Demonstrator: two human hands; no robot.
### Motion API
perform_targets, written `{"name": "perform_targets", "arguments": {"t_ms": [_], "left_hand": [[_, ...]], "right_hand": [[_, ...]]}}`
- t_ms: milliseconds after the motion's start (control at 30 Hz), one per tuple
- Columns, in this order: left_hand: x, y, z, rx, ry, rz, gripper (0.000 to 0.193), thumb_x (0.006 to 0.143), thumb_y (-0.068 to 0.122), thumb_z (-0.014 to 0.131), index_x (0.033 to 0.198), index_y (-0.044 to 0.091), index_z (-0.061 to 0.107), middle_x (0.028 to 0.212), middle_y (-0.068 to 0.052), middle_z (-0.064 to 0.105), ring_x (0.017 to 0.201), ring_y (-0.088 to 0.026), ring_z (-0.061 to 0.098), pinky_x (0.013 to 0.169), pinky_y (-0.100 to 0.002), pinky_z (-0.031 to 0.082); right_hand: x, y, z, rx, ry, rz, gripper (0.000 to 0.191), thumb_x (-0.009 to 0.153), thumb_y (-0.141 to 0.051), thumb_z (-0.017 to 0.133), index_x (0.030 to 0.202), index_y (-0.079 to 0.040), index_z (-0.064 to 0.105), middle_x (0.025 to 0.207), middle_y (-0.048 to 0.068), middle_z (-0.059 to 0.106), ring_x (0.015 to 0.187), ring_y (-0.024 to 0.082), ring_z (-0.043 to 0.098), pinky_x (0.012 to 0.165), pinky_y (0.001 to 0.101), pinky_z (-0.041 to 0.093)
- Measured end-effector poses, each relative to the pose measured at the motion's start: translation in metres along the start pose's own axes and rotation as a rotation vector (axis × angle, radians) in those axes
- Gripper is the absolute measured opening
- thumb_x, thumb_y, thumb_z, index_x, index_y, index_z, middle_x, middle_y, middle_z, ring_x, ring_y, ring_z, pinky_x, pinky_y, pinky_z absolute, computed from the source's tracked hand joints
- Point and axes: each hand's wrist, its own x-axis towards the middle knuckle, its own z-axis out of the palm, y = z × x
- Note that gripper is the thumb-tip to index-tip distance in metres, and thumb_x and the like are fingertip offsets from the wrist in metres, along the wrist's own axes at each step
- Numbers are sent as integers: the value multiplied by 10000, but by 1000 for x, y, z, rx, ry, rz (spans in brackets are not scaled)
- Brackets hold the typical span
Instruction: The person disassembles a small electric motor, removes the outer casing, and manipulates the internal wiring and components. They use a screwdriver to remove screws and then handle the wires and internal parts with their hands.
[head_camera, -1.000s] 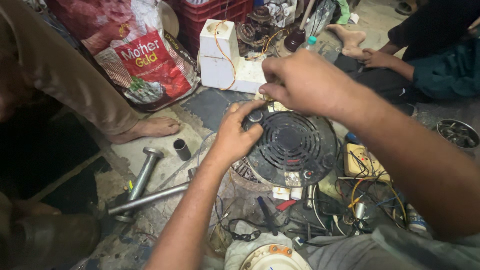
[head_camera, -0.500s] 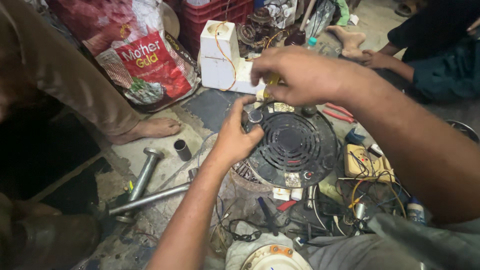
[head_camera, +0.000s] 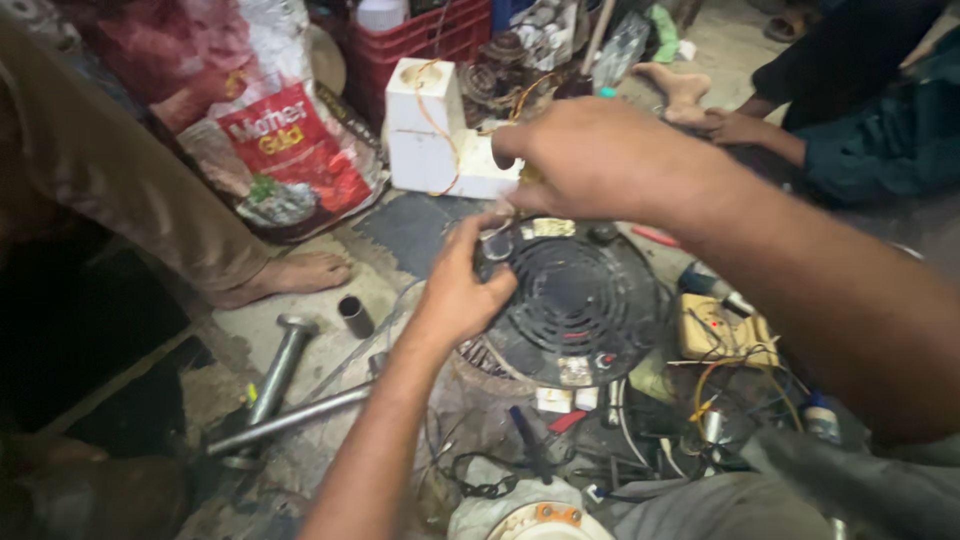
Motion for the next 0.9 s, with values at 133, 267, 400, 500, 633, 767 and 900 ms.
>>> {"name": "perform_targets", "arguments": {"t_ms": [133,267,400,500,633,767,900], "left_hand": [[-2,22,-3,145,11,14,576,787,152,720,1339,106,560,1225,-219,618,1137,-425,628,961,-471,506],[-6,46,-7,251,1,-32,525,808,222,766,1298,139,595,1143,-218,597,1073,-420,644,904,-489,520],[-5,63,-10,277,-29,-20,488,815,263,787,1260,131,639,1125,-200,616,1045,-410,657,882,-489,524],[-2,70,-7,324,-12,-23,420,811,274,790,1188,122,683,1126,-196,624,1011,-405,667,852,-495,527],[4,68,5,475,84,53,234,805,186,757,1029,121,748,1094,-191,645,997,-395,677,869,-495,540],[9,55,21,639,109,103,225,759,107,719,970,33,729,987,-199,643,944,-407,669,806,-511,555],[6,46,28,758,135,184,113,828,31,639,917,-16,689,1000,-209,630,880,-381,672,688,-472,585]], "right_hand": [[-8,-5,-9,143,295,-434,390,707,-184,626,1070,-67,711,913,188,718,849,423,693,674,514,542],[-15,-12,-16,-33,15,-13,241,919,-299,667,1068,-113,702,867,157,712,870,381,702,770,517,545],[-20,-11,-16,-35,-14,25,236,916,-267,673,1093,-111,681,897,154,708,900,376,691,792,510,537],[-26,-5,-11,121,146,-203,252,820,-117,680,1065,-62,663,948,167,691,900,370,691,771,486,547],[-42,14,-7,314,172,-189,248,801,-48,716,1040,-48,649,949,142,693,854,298,730,722,405,581],[-80,29,-3,432,370,-157,262,924,-68,679,1171,-8,618,1116,134,691,1008,208,719,876,335,587],[-120,18,10,381,408,99,241,961,-140,741,1132,10,659,967,109,731,780,174,709,662,308,550]]}}
